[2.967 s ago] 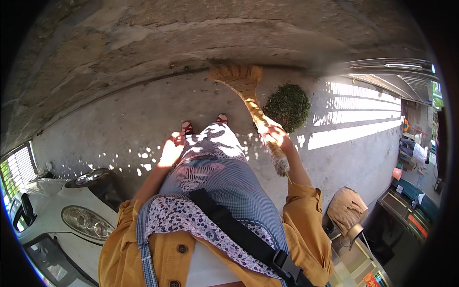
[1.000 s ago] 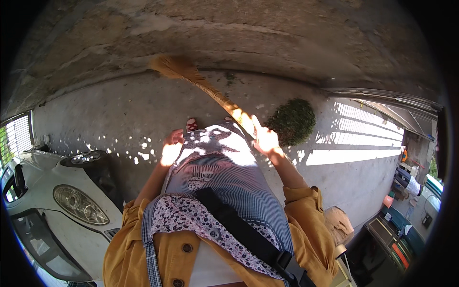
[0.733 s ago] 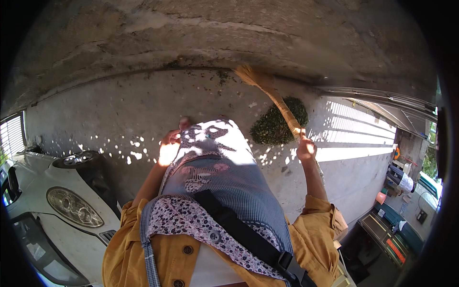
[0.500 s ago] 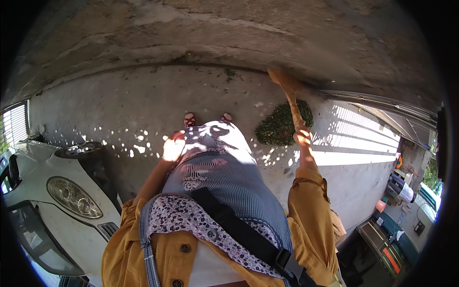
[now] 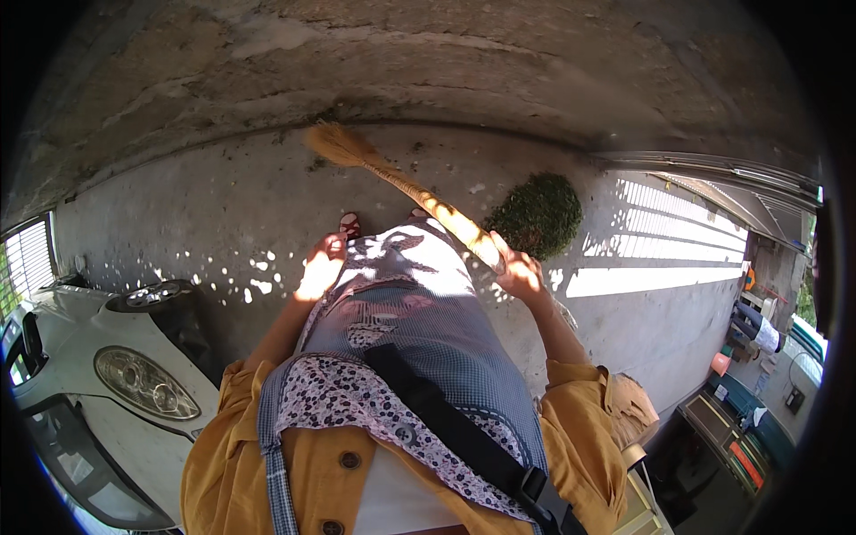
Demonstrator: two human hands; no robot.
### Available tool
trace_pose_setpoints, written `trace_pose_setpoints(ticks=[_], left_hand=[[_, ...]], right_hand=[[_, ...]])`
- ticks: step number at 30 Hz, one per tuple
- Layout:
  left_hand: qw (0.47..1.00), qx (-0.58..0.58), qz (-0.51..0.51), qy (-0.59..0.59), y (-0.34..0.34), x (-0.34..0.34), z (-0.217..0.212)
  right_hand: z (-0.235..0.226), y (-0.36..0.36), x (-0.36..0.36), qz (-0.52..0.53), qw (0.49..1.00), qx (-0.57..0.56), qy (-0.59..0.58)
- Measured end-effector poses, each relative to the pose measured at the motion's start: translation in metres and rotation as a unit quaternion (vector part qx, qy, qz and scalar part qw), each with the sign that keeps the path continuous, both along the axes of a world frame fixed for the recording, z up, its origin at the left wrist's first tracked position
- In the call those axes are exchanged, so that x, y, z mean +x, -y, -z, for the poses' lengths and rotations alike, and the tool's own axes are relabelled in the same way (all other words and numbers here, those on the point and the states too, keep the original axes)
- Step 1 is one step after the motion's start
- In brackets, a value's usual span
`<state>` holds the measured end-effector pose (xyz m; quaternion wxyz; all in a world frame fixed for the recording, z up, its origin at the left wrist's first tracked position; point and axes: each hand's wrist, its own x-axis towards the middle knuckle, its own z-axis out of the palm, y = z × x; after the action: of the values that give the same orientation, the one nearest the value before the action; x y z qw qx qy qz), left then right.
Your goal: The person sweeps a concrete floor using a traditional straw broom. They gather scattered green leaves and debris into a pile, then sweep along the wall and around a parked white car to clear the area.
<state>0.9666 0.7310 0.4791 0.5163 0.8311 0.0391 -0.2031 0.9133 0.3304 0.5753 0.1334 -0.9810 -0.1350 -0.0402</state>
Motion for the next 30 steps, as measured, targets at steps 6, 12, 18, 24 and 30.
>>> trace_pose_setpoints(ticks=[6,12,18,24,30], left_hand=[[0.977,-0.173,-0.095,-0.075,0.008,0.018,-0.022],[0.998,-0.005,-0.050,-0.023,-0.012,-0.020,0.004],[0.998,-0.010,-0.055,0.006,-0.011,-0.034,-0.015],[0.998,-0.024,-0.038,-0.051,-0.015,-0.025,0.005],[0.997,-0.052,-0.057,-0.026,-0.011,0.007,-0.002]], right_hand=[[-0.003,0.079,-0.032,0.110,0.970,-0.206,-0.063],[0.111,0.162,-0.018,0.251,0.923,-0.275,-0.097],[0.114,0.030,0.049,0.130,0.981,-0.114,-0.090],[0.060,-0.018,0.042,0.135,0.937,-0.074,-0.313],[-0.001,0.052,-0.002,0.161,0.969,-0.009,-0.186]])
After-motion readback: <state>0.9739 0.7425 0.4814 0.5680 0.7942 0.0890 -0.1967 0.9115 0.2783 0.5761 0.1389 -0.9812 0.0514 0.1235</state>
